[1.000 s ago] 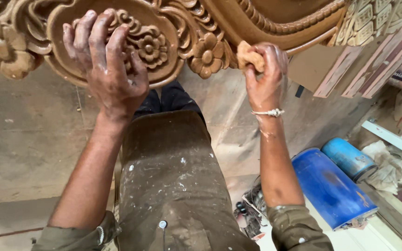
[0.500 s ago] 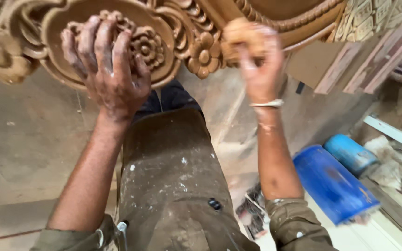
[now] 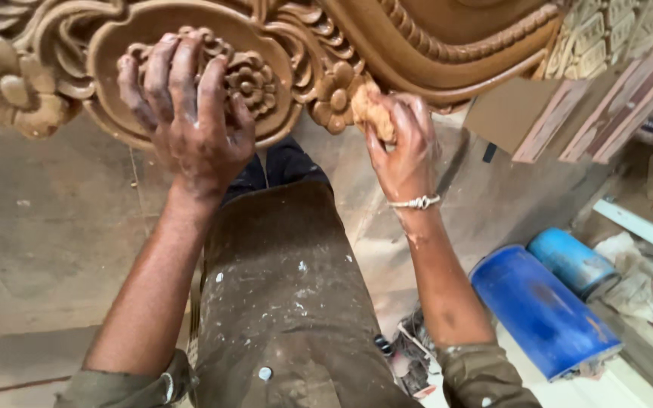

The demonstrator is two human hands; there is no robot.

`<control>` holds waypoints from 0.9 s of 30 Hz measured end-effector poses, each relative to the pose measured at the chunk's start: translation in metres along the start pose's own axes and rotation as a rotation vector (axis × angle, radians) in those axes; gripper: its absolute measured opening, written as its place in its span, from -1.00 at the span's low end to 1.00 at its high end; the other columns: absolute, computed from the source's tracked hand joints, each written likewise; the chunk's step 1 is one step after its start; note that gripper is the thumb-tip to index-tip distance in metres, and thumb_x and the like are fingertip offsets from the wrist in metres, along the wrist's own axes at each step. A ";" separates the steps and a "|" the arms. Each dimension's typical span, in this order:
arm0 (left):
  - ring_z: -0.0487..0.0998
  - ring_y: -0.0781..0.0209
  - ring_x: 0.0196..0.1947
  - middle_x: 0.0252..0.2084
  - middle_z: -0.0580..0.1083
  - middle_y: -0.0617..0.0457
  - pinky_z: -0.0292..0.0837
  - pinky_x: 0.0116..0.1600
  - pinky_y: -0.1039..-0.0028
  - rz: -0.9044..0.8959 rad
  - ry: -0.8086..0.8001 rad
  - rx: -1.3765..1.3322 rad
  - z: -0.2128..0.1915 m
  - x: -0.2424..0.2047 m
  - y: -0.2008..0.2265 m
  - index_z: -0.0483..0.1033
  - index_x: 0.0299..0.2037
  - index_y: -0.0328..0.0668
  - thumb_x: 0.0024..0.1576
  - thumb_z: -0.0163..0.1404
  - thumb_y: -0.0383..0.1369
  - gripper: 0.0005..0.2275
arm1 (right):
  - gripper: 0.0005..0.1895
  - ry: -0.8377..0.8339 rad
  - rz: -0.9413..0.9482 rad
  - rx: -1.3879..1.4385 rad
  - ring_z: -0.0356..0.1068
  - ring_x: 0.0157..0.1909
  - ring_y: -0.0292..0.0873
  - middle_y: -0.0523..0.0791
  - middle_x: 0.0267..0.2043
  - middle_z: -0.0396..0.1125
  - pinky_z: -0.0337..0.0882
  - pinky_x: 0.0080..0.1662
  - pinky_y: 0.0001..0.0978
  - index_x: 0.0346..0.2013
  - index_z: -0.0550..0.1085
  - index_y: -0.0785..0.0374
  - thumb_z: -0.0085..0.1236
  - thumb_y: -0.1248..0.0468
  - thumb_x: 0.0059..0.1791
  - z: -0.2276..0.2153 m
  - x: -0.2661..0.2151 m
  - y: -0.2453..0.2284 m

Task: The person applies a dark finish to an ornately carved wooden headboard using a cloth. They repeatedly dip the cloth into a can and rub the finish into the carved details and flat surfaces of the headboard.

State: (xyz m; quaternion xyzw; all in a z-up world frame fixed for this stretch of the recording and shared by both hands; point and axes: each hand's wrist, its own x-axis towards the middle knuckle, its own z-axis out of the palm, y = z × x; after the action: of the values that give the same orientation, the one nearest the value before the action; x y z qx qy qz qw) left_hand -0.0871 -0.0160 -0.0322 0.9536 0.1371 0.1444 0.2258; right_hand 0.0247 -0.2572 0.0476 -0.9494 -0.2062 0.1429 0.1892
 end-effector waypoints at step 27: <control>0.24 -0.05 0.45 0.36 0.37 -0.08 -0.13 0.55 -0.09 -0.006 0.045 -0.017 -0.003 0.001 -0.003 0.51 0.12 -0.18 0.23 -0.01 -0.43 -0.74 | -0.69 -0.100 -0.394 -0.325 0.25 0.18 -0.02 -0.06 0.20 0.29 0.39 0.16 -0.14 -0.02 0.59 0.02 0.35 0.34 -0.04 0.025 0.025 -0.042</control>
State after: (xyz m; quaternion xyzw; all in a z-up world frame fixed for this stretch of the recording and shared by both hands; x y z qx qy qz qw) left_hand -0.0876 -0.0118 -0.0304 0.9477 0.1437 0.1666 0.2313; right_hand 0.0234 -0.2033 0.0378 -0.9006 -0.4165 0.1148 0.0477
